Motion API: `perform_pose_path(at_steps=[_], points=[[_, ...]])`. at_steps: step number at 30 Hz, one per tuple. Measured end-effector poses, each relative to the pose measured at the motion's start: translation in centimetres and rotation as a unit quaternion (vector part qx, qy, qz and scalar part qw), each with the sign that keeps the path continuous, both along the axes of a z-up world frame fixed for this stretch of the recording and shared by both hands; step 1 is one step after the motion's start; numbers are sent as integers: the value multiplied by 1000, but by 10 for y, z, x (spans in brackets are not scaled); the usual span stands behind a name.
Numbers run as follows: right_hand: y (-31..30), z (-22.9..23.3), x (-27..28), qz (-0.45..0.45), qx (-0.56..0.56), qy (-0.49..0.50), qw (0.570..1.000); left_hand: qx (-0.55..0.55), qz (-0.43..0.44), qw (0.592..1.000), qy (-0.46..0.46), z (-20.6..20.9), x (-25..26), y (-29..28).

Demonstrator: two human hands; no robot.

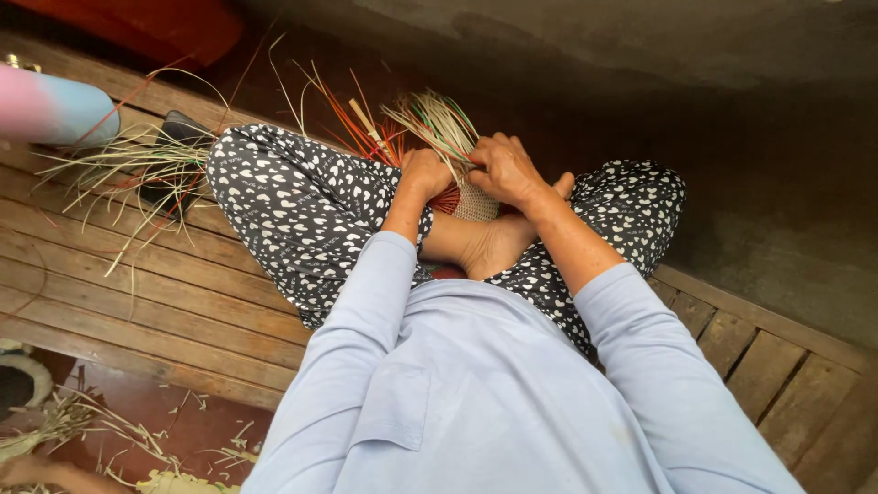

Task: Weaving thin fibers into a circular base to create a basket or mat

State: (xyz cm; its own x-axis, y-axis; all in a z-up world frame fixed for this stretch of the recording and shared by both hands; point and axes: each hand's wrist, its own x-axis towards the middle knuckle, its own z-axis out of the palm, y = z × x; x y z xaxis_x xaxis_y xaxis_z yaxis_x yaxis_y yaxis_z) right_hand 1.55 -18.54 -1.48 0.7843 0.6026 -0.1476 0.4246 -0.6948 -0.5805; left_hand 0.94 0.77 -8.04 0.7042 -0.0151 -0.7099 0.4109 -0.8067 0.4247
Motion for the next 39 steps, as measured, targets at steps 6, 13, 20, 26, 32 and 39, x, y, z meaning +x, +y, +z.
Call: perform_pose_path(at_steps=[6,13,20,26,32,39], points=[[-12,25,2,76,14,27,997,19,-53,997,-46,57,-7,-9],[22,33,33,-15,-18,120,992,14,-62,996,-62,105,-9,-15],[11,39,34,-32,-17,206,978,-33,24,996,-75,23,-9,-11],[-8,-10,3,12,1,13,1000,8,-16,999,-30,-1,-6,-7],[-15,21,5,59,33,49,997,-8,-21,999,-25,16,-7,-11],[20,42,34,-5,-36,144,989,-35,-19,998,-57,60,-10,-16]])
